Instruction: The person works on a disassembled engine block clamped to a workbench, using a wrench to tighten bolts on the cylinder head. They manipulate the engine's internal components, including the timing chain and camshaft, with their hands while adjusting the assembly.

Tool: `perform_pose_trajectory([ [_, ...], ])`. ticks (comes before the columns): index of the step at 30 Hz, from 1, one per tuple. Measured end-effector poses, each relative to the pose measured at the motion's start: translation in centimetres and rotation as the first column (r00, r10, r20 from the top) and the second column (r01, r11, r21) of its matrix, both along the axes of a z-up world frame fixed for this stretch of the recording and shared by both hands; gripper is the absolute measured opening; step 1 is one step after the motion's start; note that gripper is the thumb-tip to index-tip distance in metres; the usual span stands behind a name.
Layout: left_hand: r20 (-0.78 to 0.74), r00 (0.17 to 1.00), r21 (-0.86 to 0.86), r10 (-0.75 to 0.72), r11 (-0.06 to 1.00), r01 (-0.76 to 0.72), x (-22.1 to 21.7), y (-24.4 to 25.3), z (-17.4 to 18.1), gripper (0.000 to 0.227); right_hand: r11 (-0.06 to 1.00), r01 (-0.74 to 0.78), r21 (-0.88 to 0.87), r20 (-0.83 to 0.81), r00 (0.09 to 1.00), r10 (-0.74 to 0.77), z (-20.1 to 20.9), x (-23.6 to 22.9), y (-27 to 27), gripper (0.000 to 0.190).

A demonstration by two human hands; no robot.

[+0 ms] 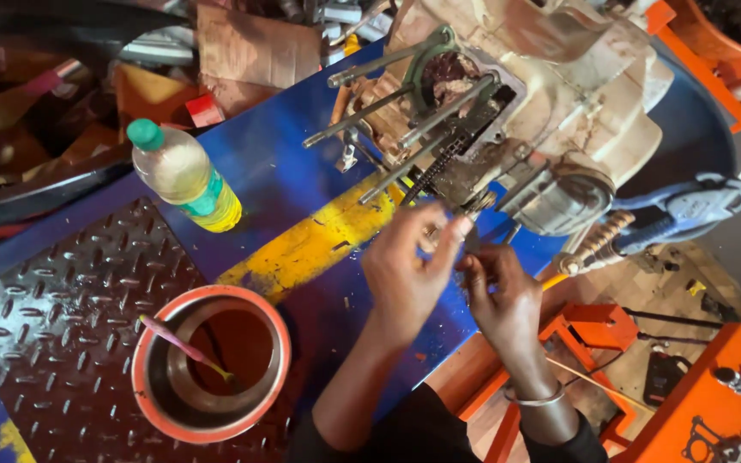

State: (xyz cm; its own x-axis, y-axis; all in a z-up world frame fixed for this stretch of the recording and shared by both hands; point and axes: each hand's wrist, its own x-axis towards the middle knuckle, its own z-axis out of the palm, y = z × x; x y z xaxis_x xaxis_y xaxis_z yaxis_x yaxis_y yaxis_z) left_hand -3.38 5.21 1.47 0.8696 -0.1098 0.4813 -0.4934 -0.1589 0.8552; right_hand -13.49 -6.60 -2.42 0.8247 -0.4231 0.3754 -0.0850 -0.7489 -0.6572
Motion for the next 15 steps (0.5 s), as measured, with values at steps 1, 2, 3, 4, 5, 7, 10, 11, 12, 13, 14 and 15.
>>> perform_pose_trajectory([
  [1,-0.03,0.999,0.005,0.034,0.999,-0.034,0.7,0.0,0.4,0.031,0.993,0.018,0.119,-0.025,1.0,-0.015,-0.1,-0.3,0.2,0.012],
  [2,-0.021,1.0,0.004,0.023,1.0,-0.023,1.3,0.1,-0.1,0.031,0.993,0.028,0.119,-0.016,1.0,-0.026,-0.7,-0.9,0.5,0.012],
  [3,0.079,0.992,0.05,0.096,0.994,-0.1,2.0,0.1,-0.5,0.033,0.968,0.014,0.251,-0.021,1.0,-0.009,-1.4,-1.5,0.8,0.012],
  [4,0.187,0.968,0.082,0.165,0.98,-0.183,3.0,0.0,-0.7,0.035,0.927,-0.005,0.376,-0.015,1.0,0.011,-2.0,-1.8,0.9,0.014],
  [5,0.201,0.967,0.075,0.157,0.982,-0.175,3.2,0.2,-0.3,0.035,0.928,-0.002,0.373,0.0,1.0,0.002,-2.0,-1.8,1.2,0.014],
  [7,0.426,0.891,0.142,0.159,0.96,-0.24,3.3,0.8,0.1,0.025,0.899,-0.013,0.438,-0.032,0.999,0.03,-2.5,-2.2,2.2,0.015],
  [10,0.257,0.966,0.194,0.02,0.978,-0.072,1.9,1.3,-1.2,0.024,0.89,-0.005,0.457,-0.055,0.998,0.034,-2.9,-3.3,3.2,0.016],
  [11,0.262,0.965,0.193,0.015,0.979,-0.067,1.2,1.7,-0.4,0.024,0.89,-0.002,0.457,-0.051,0.998,0.028,-3.0,-3.6,3.3,0.016],
  [12,0.239,0.971,0.21,-0.03,0.977,-0.022,0.5,2.2,0.5,0.022,0.871,-0.013,0.491,-0.04,0.999,0.037,-3.2,-3.7,3.3,0.016],
  [13,0.214,0.974,0.226,-0.073,0.974,0.024,-0.1,2.5,1.3,0.02,0.851,-0.023,0.525,-0.029,0.999,0.045,-3.4,-3.8,3.2,0.016],
  [14,0.216,0.974,0.231,-0.068,0.973,0.017,-0.7,3.1,3.5,0.02,0.848,-0.03,0.53,-0.027,0.998,0.052,-3.6,-3.8,3.0,0.016],
  [15,0.363,0.928,0.314,-0.083,0.949,-0.038,-1.3,3.5,5.7,0.023,0.858,-0.088,0.507,0.028,0.996,0.086,-3.8,-3.8,2.8,0.017],
])
